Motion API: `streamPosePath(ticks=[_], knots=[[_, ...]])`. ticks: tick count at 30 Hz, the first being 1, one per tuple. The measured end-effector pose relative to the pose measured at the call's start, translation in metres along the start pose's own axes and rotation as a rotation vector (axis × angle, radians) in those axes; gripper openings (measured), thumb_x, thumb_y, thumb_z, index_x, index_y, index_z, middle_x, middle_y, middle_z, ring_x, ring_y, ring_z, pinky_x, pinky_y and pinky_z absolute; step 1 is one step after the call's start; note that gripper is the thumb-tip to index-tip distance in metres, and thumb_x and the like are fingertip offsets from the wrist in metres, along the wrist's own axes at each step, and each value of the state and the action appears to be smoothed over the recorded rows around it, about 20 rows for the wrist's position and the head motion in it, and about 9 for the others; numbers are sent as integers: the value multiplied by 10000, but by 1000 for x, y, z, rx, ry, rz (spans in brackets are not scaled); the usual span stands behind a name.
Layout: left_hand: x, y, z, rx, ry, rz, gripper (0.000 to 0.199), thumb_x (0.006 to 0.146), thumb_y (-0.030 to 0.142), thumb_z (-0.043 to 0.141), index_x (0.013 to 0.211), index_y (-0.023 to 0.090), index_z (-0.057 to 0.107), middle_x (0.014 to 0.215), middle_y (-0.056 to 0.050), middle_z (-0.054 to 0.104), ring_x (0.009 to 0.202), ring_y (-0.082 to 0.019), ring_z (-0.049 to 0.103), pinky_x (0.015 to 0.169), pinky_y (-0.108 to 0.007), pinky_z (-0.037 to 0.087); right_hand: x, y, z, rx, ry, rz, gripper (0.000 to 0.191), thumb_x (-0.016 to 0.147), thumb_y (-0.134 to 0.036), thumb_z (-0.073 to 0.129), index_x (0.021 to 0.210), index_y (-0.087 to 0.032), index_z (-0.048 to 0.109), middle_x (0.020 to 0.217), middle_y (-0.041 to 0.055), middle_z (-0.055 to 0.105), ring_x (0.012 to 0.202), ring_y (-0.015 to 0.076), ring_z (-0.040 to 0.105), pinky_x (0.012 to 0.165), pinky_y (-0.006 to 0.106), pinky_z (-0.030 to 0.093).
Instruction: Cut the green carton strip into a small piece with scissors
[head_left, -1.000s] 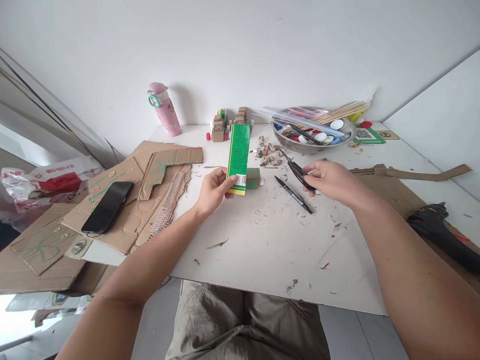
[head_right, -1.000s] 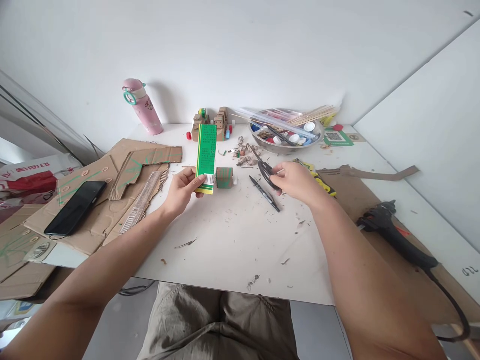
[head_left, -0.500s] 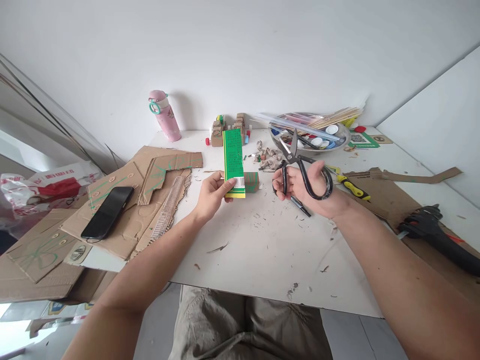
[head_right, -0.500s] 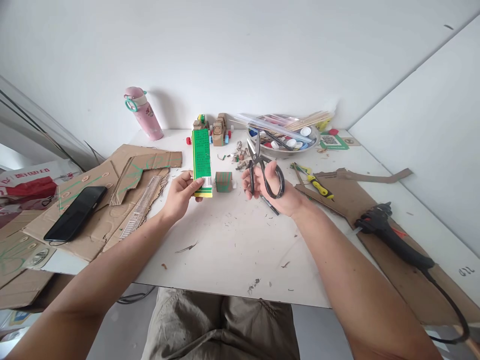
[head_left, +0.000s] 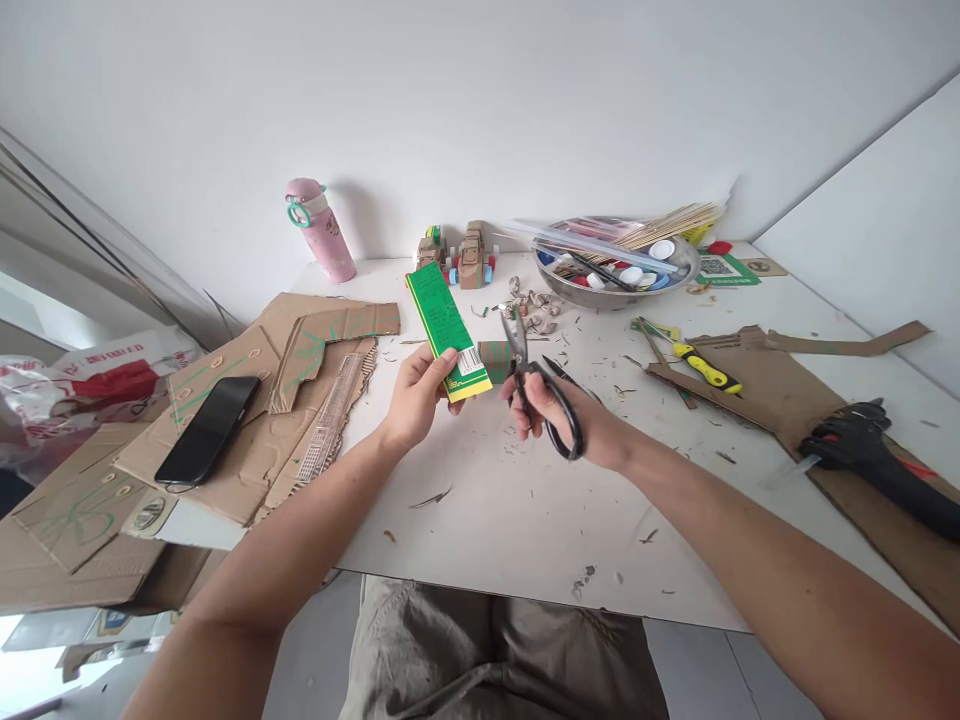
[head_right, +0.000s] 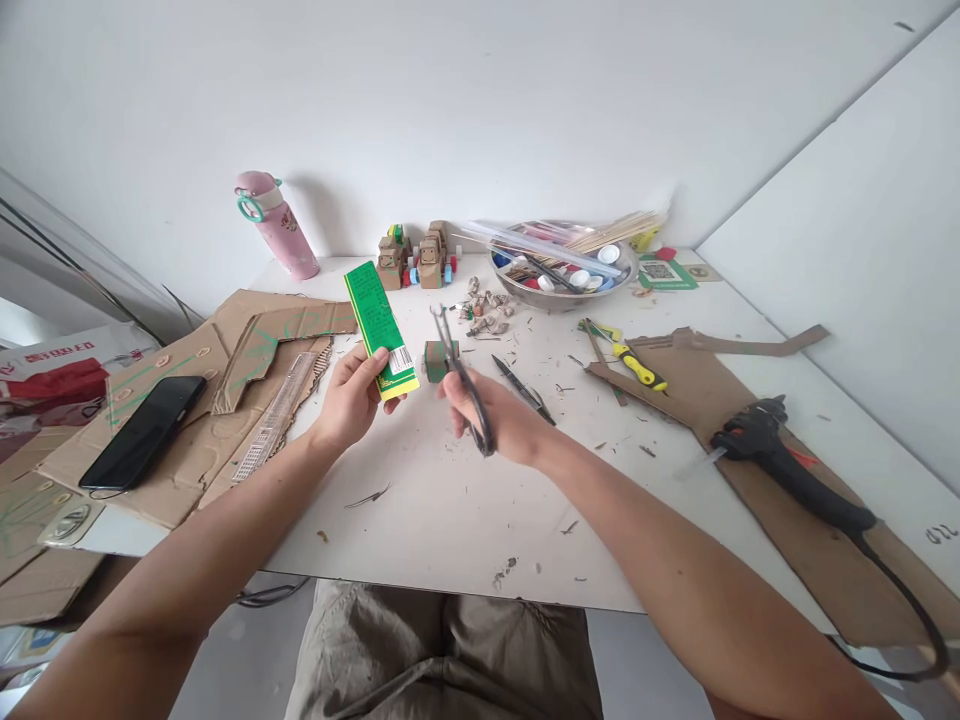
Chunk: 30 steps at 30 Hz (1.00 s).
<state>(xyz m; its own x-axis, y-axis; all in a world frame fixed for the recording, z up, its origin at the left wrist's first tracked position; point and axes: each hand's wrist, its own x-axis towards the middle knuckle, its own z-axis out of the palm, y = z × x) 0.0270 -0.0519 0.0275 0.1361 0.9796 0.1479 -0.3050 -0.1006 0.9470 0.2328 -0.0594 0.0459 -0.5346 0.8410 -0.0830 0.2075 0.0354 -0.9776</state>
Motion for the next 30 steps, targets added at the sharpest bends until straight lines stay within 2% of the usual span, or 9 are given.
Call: streamPosePath(ticks=[3, 5, 9, 12, 17, 19, 21, 24, 30], knots=[[-3, 2, 5, -33, -48, -16, 621, 699, 734, 879, 677, 227, 520, 550, 33, 594, 465, -134, 602, 373, -235, 456, -6, 1, 9, -56, -86, 2, 904, 760, -1084, 419, 984, -232, 619, 697, -16, 572, 675, 200, 598, 652, 366, 473], [-5, 2, 7, -38, -71, -33, 624, 699, 734, 876, 666, 226, 515, 535, 40, 567, 444, -118, 564, 357, -226, 433, -7, 2, 13, -77, -98, -26, 901, 803, -1064, 388, 1037, -230, 634, 713, -18, 569, 694, 199, 598, 683, 362, 480], [-9, -1, 9, -8, -117, -99, 629, 695, 743, 860, 635, 213, 528, 492, 59, 521, 373, -75, 448, 311, -203, 339, -6, 8, 19, -100, -38, -60, 929, 770, -1089, 367, 1044, -238, 618, 689, -30, 544, 654, 195, 582, 632, 343, 477], [-12, -1, 12, 31, -169, -143, 640, 701, 757, 851, 606, 217, 520, 460, 57, 488, 380, -90, 462, 329, -216, 341, -6, 8, 21, -90, 1, -43, 907, 813, -1057, 385, 1081, -229, 641, 673, -20, 565, 633, 194, 580, 595, 331, 468], [-16, 6, 18, 52, -291, -179, 650, 696, 783, 844, 577, 227, 530, 433, 47, 468, 368, -103, 434, 352, -257, 353, -9, 2, 20, 36, 14, -40, 751, 873, -924, 574, 1134, -230, 692, 1003, 72, 728, 691, 177, 599, 581, 320, 520], [-15, 8, 18, 73, -314, -179, 686, 676, 839, 824, 561, 223, 543, 429, 28, 494, 378, -118, 468, 354, -262, 359, -10, 0, 20, 65, -6, -46, 728, 874, -904, 602, 1129, -230, 705, 1039, 82, 739, 698, 174, 600, 577, 315, 529], [-12, 8, 15, 102, -305, -170, 741, 659, 910, 782, 533, 217, 551, 435, 2, 532, 392, -130, 504, 355, -263, 367, -10, 0, 21, 78, -28, -40, 729, 865, -902, 618, 1123, -227, 715, 1012, 79, 740, 716, 178, 615, 581, 308, 536], [-7, 6, 10, 111, -217, -133, 809, 630, 994, 714, 507, 209, 565, 451, -24, 578, 376, -117, 483, 345, -265, 366, -11, 0, 25, 74, -43, -9, 802, 809, -966, 606, 1079, -220, 722, 989, 78, 735, 707, 174, 616, 572, 303, 538], [-6, 6, 9, 141, -59, -75, 777, 620, 943, 784, 523, 218, 524, 418, 26, 512, 334, -93, 426, 317, -245, 336, -10, 6, 37, 99, -29, 49, 894, 744, -1034, 566, 1067, -210, 691, 956, 65, 700, 603, 139, 583, 530, 306, 527]])
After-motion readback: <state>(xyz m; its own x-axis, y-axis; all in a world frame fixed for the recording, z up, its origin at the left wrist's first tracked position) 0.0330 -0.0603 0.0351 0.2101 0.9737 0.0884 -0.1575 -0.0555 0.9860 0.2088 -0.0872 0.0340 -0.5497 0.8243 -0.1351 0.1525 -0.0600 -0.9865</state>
